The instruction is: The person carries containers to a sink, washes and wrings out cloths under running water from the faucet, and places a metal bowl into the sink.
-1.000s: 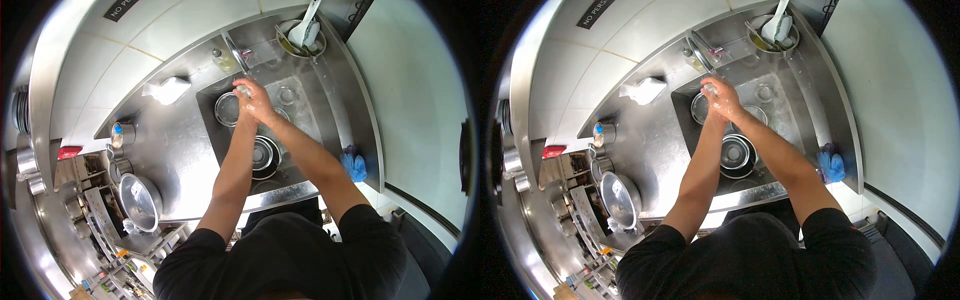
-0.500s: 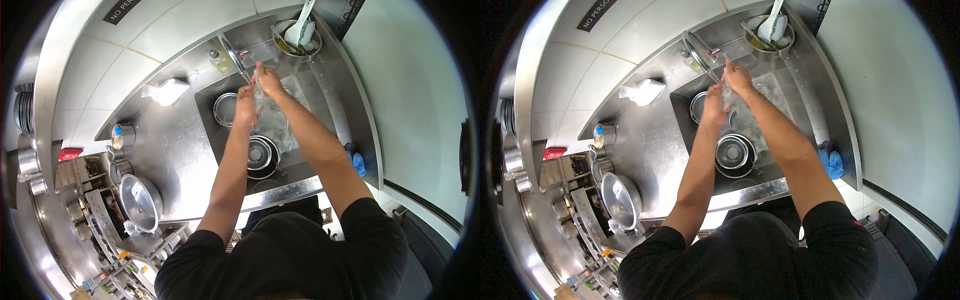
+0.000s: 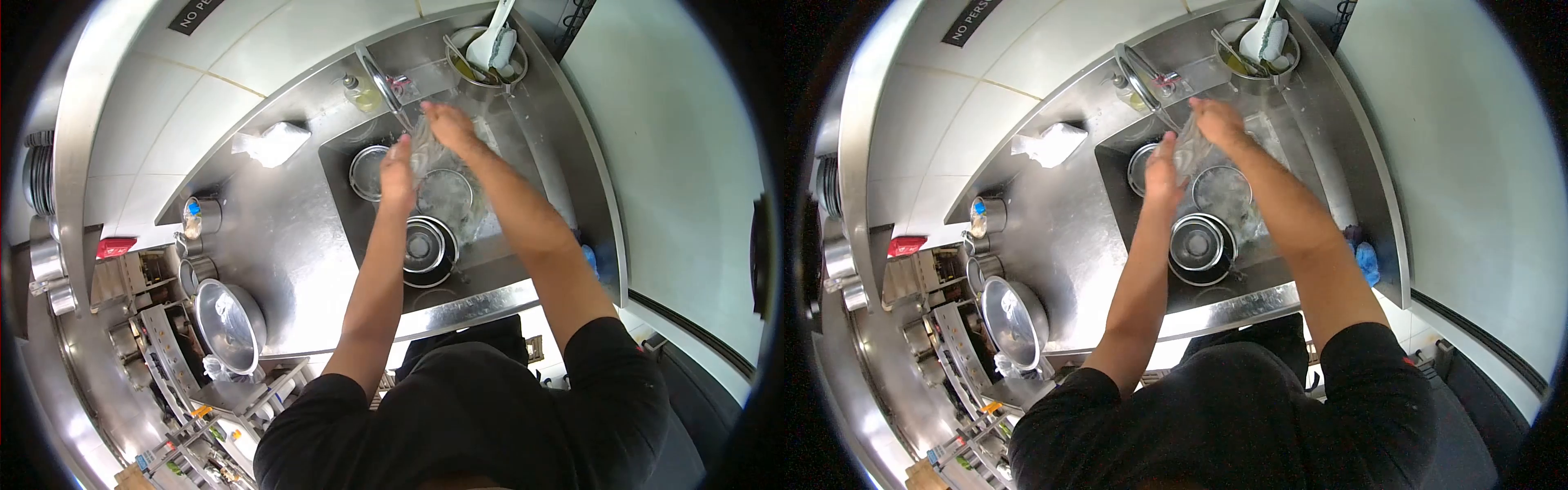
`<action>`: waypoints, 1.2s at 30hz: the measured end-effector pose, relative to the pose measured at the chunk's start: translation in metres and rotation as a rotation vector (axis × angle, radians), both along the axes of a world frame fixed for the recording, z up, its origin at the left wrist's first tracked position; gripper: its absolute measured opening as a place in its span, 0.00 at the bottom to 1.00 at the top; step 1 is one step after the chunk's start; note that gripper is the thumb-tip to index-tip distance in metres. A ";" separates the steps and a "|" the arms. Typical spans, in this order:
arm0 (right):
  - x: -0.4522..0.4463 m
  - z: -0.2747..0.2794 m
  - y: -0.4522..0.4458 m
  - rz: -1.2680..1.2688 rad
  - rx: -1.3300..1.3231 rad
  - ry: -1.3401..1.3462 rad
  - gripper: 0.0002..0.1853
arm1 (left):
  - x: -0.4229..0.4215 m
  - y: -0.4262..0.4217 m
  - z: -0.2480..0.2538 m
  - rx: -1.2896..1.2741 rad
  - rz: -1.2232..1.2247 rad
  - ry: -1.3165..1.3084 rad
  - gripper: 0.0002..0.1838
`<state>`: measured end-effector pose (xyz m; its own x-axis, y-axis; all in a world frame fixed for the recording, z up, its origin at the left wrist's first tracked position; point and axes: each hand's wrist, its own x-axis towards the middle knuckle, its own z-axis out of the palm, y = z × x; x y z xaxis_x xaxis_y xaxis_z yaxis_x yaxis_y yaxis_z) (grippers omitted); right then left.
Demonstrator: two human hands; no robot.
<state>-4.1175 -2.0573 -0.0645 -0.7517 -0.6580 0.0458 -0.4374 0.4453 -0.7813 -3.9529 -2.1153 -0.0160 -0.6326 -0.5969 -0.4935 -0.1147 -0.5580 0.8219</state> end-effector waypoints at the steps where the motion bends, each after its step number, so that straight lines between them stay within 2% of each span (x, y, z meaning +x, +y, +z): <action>1: -0.011 0.015 0.010 -0.022 0.084 0.015 0.30 | 0.011 -0.022 -0.036 -0.017 0.053 0.081 0.21; 2: -0.019 0.031 0.016 -0.041 0.170 0.030 0.30 | 0.021 -0.040 -0.056 -0.032 0.109 0.163 0.21; 4: -0.014 0.062 0.022 -0.007 0.135 0.025 0.27 | 0.047 -0.053 -0.055 -0.049 0.210 -0.096 0.18; 5: -0.010 0.073 0.021 0.007 0.114 0.028 0.26 | 0.058 -0.066 -0.081 -0.038 0.215 -0.212 0.19; 7: 0.002 0.076 0.013 0.178 0.060 -0.105 0.22 | 0.062 -0.081 -0.131 -0.404 0.161 -0.289 0.24; 8: 0.008 0.074 0.008 0.262 0.031 -0.176 0.20 | 0.055 -0.072 -0.104 -0.590 0.130 -0.328 0.28; 9: 0.013 0.073 0.004 0.334 0.039 -0.118 0.19 | 0.046 -0.056 -0.079 -0.540 -0.044 -0.177 0.38; 11: 0.028 0.068 -0.003 0.487 0.056 -0.011 0.18 | 0.011 -0.023 -0.058 -0.686 -0.126 0.086 0.40; 13: 0.042 0.086 -0.001 0.396 0.077 -0.157 0.14 | -0.019 -0.004 -0.042 -0.790 -0.209 0.450 0.43; 14: 0.046 0.098 0.003 0.347 0.091 -0.226 0.13 | -0.028 -0.016 -0.054 -0.869 -0.250 0.361 0.41; 16: 0.040 0.113 0.018 0.280 -0.054 -0.470 0.13 | -0.047 -0.040 -0.099 -1.022 -0.334 0.193 0.39; 18: 0.028 0.126 0.043 0.226 -0.201 -0.641 0.13 | -0.051 -0.036 -0.100 -0.733 -0.318 0.218 0.22; 20: 0.016 0.137 0.075 0.118 -0.331 -0.669 0.14 | -0.053 -0.043 -0.053 -0.882 -0.419 -0.158 0.13; 21: 0.012 0.138 0.091 0.024 -0.384 -0.654 0.15 | -0.054 -0.059 -0.075 -0.752 -0.361 -0.106 0.10; 22: 0.002 0.125 0.105 0.039 -0.298 -0.599 0.16 | -0.049 -0.064 -0.064 -0.673 -0.378 -0.092 0.11; 24: -0.012 0.088 0.121 0.071 -0.130 -0.486 0.19 | -0.047 -0.064 -0.005 -0.518 -0.408 -0.063 0.13; 25: -0.003 0.082 0.120 0.076 -0.156 -0.363 0.21 | -0.046 -0.054 0.029 -0.468 -0.419 -0.097 0.21; 27: 0.020 0.077 0.106 0.086 -0.208 -0.110 0.26 | -0.054 -0.055 0.034 -0.472 -0.505 -0.001 0.22; 29: 0.041 0.069 0.064 0.127 -0.417 -0.092 0.29 | -0.056 -0.053 0.041 -0.433 -0.544 0.068 0.19; 31: 0.049 0.072 0.040 0.140 -0.496 -0.206 0.29 | -0.055 -0.053 0.055 -0.365 -0.534 0.120 0.13; 33: 0.050 0.076 0.031 0.130 -0.441 -0.458 0.28 | -0.044 -0.058 0.062 -0.233 -0.479 0.193 0.15; 36: 0.028 0.064 0.030 0.370 -0.241 -0.591 0.26 | -0.021 -0.094 0.042 -0.084 -0.424 0.274 0.20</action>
